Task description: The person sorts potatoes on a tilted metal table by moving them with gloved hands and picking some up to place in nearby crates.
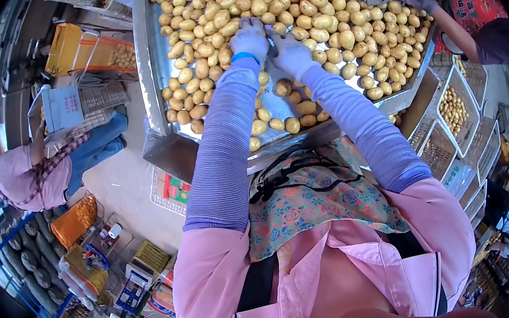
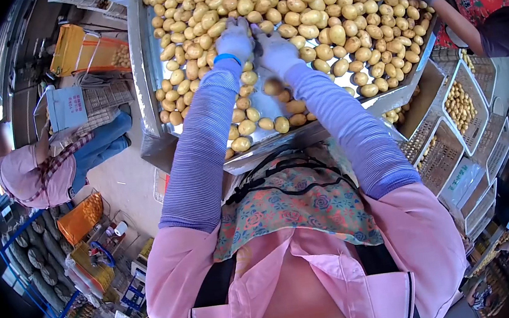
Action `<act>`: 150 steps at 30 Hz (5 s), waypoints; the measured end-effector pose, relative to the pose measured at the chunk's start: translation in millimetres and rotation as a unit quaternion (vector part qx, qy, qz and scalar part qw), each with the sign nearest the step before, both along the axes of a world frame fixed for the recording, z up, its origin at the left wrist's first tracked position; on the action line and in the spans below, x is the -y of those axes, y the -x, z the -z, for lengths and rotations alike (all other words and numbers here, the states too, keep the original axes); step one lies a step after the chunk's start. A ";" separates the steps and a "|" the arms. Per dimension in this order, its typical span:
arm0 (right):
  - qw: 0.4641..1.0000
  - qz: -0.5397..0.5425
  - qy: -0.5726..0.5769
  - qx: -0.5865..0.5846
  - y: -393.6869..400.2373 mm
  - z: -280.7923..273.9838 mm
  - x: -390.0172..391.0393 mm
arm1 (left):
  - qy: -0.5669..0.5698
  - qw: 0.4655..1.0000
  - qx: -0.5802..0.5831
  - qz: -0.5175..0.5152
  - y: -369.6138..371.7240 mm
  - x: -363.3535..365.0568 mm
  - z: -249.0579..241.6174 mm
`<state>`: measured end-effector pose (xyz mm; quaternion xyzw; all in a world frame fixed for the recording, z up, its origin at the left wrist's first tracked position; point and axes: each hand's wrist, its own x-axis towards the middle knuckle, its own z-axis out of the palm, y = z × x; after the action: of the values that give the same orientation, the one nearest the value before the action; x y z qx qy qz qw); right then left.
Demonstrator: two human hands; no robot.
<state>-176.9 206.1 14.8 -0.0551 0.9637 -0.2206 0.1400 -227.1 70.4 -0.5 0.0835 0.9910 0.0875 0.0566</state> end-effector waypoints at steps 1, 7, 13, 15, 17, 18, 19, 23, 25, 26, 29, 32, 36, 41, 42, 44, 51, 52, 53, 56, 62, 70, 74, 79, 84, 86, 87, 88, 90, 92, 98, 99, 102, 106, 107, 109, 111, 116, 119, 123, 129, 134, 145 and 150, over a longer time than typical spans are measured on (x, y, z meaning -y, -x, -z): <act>1.000 0.019 0.000 0.003 6.6 -3.1 6.4 | -0.017 0.998 0.059 -0.029 9.3 -1.3 -7.7; 0.990 -0.085 -0.095 0.063 66.5 26.7 16.6 | -0.153 0.933 0.326 -0.002 37.4 29.5 1.7; 0.985 -0.158 -0.071 -0.007 13.9 34.3 -9.2 | -0.102 0.993 0.058 -0.012 -41.4 27.6 14.1; 0.992 -0.126 -0.016 0.017 1.9 21.5 -19.3 | -0.140 0.988 0.059 -0.020 -45.0 38.5 17.4; 0.995 -0.083 0.054 0.026 -9.5 4.9 -27.8 | -0.190 0.982 0.004 -0.014 -50.0 45.4 23.2; 0.995 -0.080 0.054 0.023 -17.9 3.0 -32.7 | -0.190 0.982 0.002 -0.010 -51.4 46.6 19.6; 0.967 0.014 0.251 0.042 -30.2 2.0 -39.8 | -0.408 0.901 0.081 -0.120 -54.9 46.8 17.5; 0.548 0.198 0.780 0.226 -93.2 -7.1 -79.2 | -0.753 0.639 0.086 -0.133 -102.2 -5.2 -18.5; 0.398 0.232 0.852 0.249 -137.1 -12.5 -88.4 | -0.469 0.877 0.014 0.099 -146.6 -49.3 -45.6; 0.272 0.168 0.914 0.249 -157.1 8.5 -98.0 | -0.343 0.923 -0.015 0.172 -158.8 -74.0 -48.4; 0.265 0.101 0.949 0.139 -210.4 48.4 -140.9 | -0.199 0.944 -0.090 0.246 -194.5 -124.6 -66.9; 0.272 0.247 0.930 0.026 -239.5 26.1 -208.0 | -0.254 0.923 -0.104 0.270 -214.0 -136.3 -72.7; 0.319 0.175 0.930 -0.050 -251.8 -53.3 -389.8 | -0.323 0.896 0.079 0.294 -207.2 -91.9 -60.7; 0.270 0.583 0.699 -0.313 -255.3 -118.6 -437.3 | -0.070 0.955 0.005 0.289 -177.9 17.5 2.9; 0.369 0.548 0.696 -0.282 -270.6 -78.1 -463.0 | 0.004 0.968 -0.042 0.249 -174.9 28.1 15.0; 0.536 0.308 0.775 -0.130 -293.7 16.0 -460.3 | 0.067 0.975 -0.093 0.190 -176.1 30.3 22.0; 0.689 0.319 0.627 0.176 -196.0 -30.1 -102.7 | -0.057 0.991 0.046 0.111 -137.8 9.0 5.6; 0.685 0.242 0.661 0.190 -197.2 -9.4 -93.0 | -0.155 0.985 0.008 0.069 -145.7 5.5 -5.1; 0.631 0.289 0.681 0.235 -194.6 -17.6 -82.8 | -0.253 0.964 -0.013 0.079 -159.0 -4.8 -12.2; 0.560 0.308 0.717 0.278 -192.1 -23.5 -95.2 | -0.405 0.891 0.197 0.053 -204.4 -55.1 -7.3; 0.260 0.238 0.935 0.039 -222.7 -76.3 -336.8 | -0.219 0.961 0.102 0.134 -198.2 62.6 60.7; 0.884 0.252 0.369 -0.135 -152.5 19.0 -308.7 | 0.011 0.988 -0.149 -0.027 -194.6 31.4 80.0; 0.962 0.112 0.056 -0.243 -69.5 3.8 -202.3 | -0.027 0.987 0.035 0.154 -228.2 -10.8 25.2; 0.980 0.142 -0.133 -0.049 -27.4 -1.4 -195.8 | -0.055 0.985 -0.071 0.147 -232.9 73.2 42.8; 0.992 0.002 -0.125 -0.015 -54.1 -18.0 -148.4 | 0.043 0.997 -0.062 -0.034 -233.0 39.1 46.9; 0.991 0.043 -0.129 0.000 -58.4 -7.4 -145.6 | -0.137 0.981 -0.135 -0.029 -235.5 5.4 65.7; 0.996 0.063 -0.040 -0.049 -68.0 -7.9 -151.1 | -0.122 0.984 -0.125 -0.025 -235.5 5.2 62.0; 0.990 0.090 0.046 -0.098 -79.3 -7.3 -171.8 | -0.126 0.984 -0.123 -0.018 -229.1 6.3 57.9; 0.968 0.076 0.048 -0.235 -96.6 -11.9 -196.1 | 0.073 0.969 -0.198 0.126 -218.0 40.1 42.7; 0.907 0.186 0.200 -0.322 -134.8 -49.9 -271.8 | -0.009 0.998 0.012 -0.061 -200.7 85.7 16.2; 0.803 0.451 -0.153 -0.358 -169.0 -32.8 -510.7 | 0.023 0.988 -0.092 -0.120 -170.3 21.5 69.4; 0.877 0.368 -0.073 -0.299 -151.4 -17.6 -478.1 | 0.023 0.988 -0.092 -0.120 -169.1 2.7 65.3; 0.974 0.174 0.080 -0.120 -97.1 2.2 -354.0 | 0.069 0.994 -0.049 -0.074 -182.6 -43.3 48.0; 0.956 0.190 -0.226 0.014 -32.3 -9.4 -251.1 | 0.008 0.991 -0.050 0.127 -210.5 -14.4 27.4; 0.955 0.170 -0.240 0.037 -25.1 -4.9 -255.9 | -0.058 0.980 -0.045 0.187 -217.7 3.1 27.4; 0.951 0.153 -0.259 0.064 -20.4 -13.8 -251.7 | -0.038 0.984 -0.054 0.167 -227.8 36.1 28.5; 0.968 0.122 -0.218 0.034 -22.8 -6.8 -262.0 | -0.055 0.986 -0.063 0.143 -233.2 47.4 29.2; 0.990 0.133 -0.035 -0.031 -50.9 12.0 -275.1 | -0.022 0.991 -0.081 0.105 -239.1 58.6 26.8; 0.946 0.252 0.148 -0.141 -80.1 -22.1 -278.0 | -0.043 0.990 -0.123 0.061 -228.0 99.3 42.7; 0.867 0.273 0.337 -0.247 -127.3 -20.5 -350.9 | 0.005 0.987 -0.136 -0.088 -215.2 115.8 56.8; 0.907 0.293 0.289 -0.087 -126.8 -1.1 -366.4 | 0.080 0.995 -0.043 -0.031 -184.0 -26.5 50.8; 0.980 0.085 -0.172 -0.051 -61.1 10.8 -251.0 | 0.005 0.992 -0.086 0.089 -207.0 -30.1 49.4; 0.857 0.354 0.001 -0.375 -157.4 -82.4 -418.2 | 0.048 0.986 -0.128 -0.092 -234.6 144.7 62.3; 0.871 0.317 -0.199 -0.318 -144.3 -84.4 -412.6 | -0.057 0.980 -0.116 -0.151 -177.9 64.3 78.8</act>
<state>-32.5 618.8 99.2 0.2152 0.9453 -0.0277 -0.2435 -49.2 6.1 -79.3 -0.0540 0.9855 0.1413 -0.0773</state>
